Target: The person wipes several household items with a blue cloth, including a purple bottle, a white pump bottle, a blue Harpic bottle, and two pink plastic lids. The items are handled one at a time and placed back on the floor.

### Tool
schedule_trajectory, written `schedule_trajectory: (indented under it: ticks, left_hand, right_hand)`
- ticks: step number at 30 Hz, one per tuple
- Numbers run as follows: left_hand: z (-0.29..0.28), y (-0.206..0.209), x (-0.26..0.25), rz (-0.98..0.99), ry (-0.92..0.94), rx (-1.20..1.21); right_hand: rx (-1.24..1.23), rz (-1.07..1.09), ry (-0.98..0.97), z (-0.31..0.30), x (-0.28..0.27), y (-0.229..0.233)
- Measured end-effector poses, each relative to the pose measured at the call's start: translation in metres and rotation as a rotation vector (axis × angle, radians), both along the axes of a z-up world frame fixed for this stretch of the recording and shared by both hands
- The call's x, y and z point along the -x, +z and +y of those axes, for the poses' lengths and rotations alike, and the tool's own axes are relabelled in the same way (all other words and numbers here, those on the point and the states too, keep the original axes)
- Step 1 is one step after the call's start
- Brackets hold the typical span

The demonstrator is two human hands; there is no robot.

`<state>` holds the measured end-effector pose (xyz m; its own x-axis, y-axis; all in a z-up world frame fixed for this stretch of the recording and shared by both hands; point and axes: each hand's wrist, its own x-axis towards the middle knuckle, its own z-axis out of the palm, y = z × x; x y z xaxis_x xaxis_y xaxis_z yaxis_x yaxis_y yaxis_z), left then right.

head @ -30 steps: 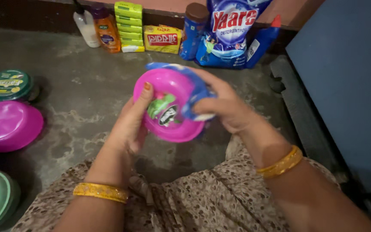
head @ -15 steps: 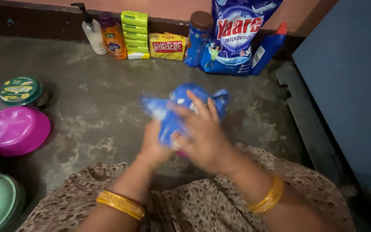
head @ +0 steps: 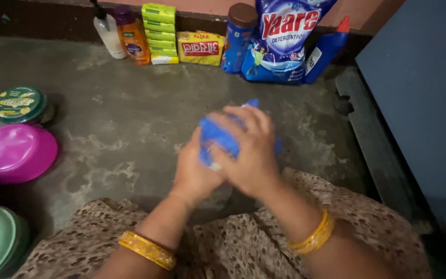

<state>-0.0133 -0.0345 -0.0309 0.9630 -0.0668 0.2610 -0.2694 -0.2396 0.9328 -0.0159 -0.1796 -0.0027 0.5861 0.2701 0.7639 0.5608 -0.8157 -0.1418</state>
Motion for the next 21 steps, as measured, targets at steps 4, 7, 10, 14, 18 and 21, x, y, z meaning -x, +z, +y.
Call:
schedule_trajectory:
  ticks: [4,7,10,14,18,21]
  left_hand:
    - [0.004,-0.002,-0.003,-0.043,0.053,-0.028]
    - [0.006,0.003,-0.007,-0.014,0.051,-0.038]
    - [0.007,0.007,-0.011,0.049,-0.012,0.327]
    - [0.013,0.011,-0.018,0.218,0.041,0.741]
    - [0.027,0.019,-0.021,0.323,-0.069,0.807]
    - [0.048,0.030,-0.024,0.451,-0.230,0.611]
  right_hand:
    - [-0.068,0.128,0.112,-0.001,-0.006,-0.002]
    - [-0.452,0.418,0.084,-0.018,-0.044,-0.004]
    - [-1.122,0.922,0.178,-0.034,-0.065,-0.012]
    - [-1.587,1.141,0.419,-0.024,-0.052,-0.030]
    - [-1.419,1.170,0.487,-0.022,-0.043,-0.017]
    - [-1.182,1.236,0.587,-0.054,-0.045,0.013]
